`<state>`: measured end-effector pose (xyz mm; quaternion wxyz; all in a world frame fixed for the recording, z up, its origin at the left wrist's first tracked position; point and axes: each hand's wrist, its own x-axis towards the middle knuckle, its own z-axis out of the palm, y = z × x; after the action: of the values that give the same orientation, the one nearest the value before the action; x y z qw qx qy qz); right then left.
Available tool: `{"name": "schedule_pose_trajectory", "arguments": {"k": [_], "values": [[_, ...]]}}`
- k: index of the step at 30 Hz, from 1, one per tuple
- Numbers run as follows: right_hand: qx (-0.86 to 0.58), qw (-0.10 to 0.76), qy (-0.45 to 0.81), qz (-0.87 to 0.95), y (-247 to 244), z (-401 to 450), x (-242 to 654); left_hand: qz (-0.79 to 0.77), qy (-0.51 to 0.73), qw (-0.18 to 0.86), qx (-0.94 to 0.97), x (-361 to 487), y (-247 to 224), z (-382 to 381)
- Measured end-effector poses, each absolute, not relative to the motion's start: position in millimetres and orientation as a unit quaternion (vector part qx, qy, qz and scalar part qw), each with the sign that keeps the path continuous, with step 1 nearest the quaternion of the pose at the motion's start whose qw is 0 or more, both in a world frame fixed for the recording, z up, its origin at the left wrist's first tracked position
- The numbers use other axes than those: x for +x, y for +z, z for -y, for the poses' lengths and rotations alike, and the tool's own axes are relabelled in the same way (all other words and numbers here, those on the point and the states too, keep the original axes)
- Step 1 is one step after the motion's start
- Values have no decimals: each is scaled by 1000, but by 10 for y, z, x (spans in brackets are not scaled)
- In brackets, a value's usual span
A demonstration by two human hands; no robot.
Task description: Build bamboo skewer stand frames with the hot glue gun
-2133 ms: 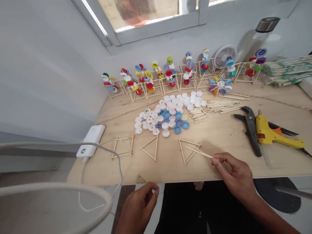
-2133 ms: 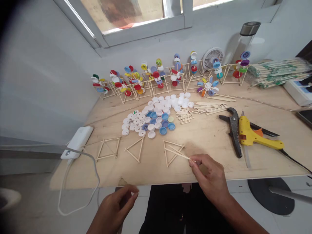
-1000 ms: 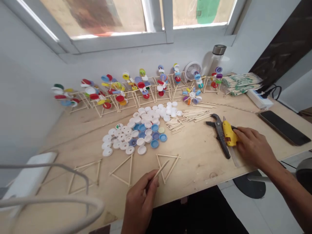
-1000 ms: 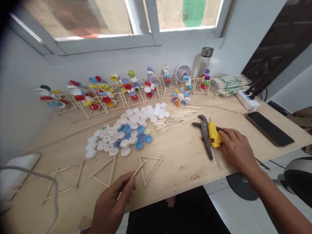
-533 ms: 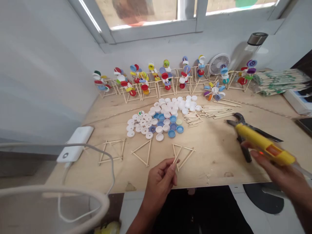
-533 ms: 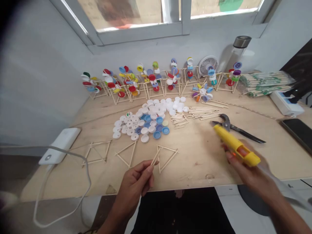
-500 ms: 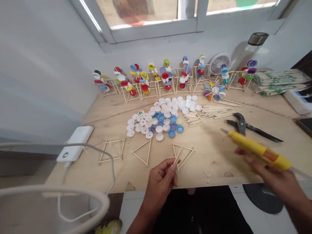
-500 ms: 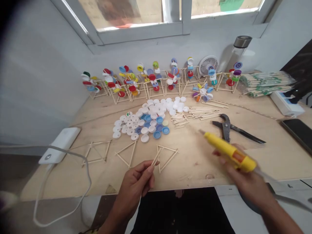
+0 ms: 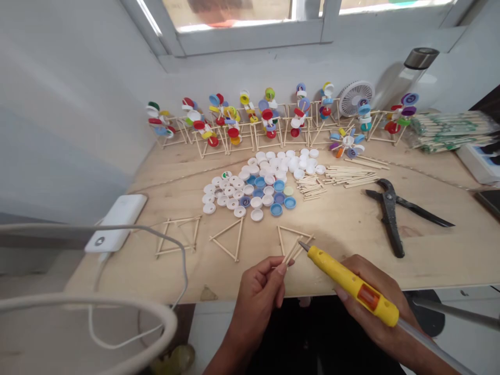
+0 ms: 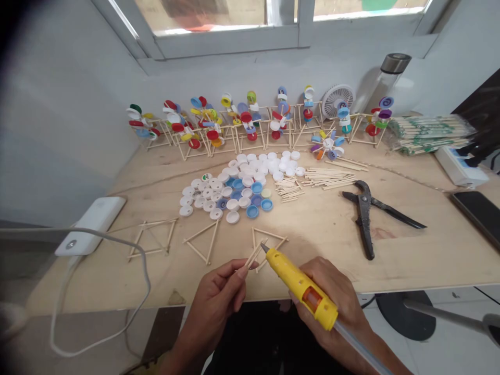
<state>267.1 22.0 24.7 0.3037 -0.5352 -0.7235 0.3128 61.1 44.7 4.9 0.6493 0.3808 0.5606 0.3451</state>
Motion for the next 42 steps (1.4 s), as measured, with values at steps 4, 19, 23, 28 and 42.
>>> {"name": "schedule_pose_trajectory", "arguments": {"k": [4, 19, 23, 28, 42], "values": [[-539, 308, 283, 731, 191, -220, 2654, -563, 346, 645, 384, 600, 55, -438], [-530, 329, 229, 748, 124, -227, 2617, -565, 344, 641, 390, 591, 66, -430], [-526, 324, 233, 751, 107, -215, 2618, -566, 341, 640, 392, 587, 55, -417], [-521, 313, 232, 759, 117, -222, 2634, -567, 340, 641, 388, 582, 42, -407], [-524, 317, 224, 758, 54, -215, 2652, -560, 355, 640, 388, 588, 37, -392]]}}
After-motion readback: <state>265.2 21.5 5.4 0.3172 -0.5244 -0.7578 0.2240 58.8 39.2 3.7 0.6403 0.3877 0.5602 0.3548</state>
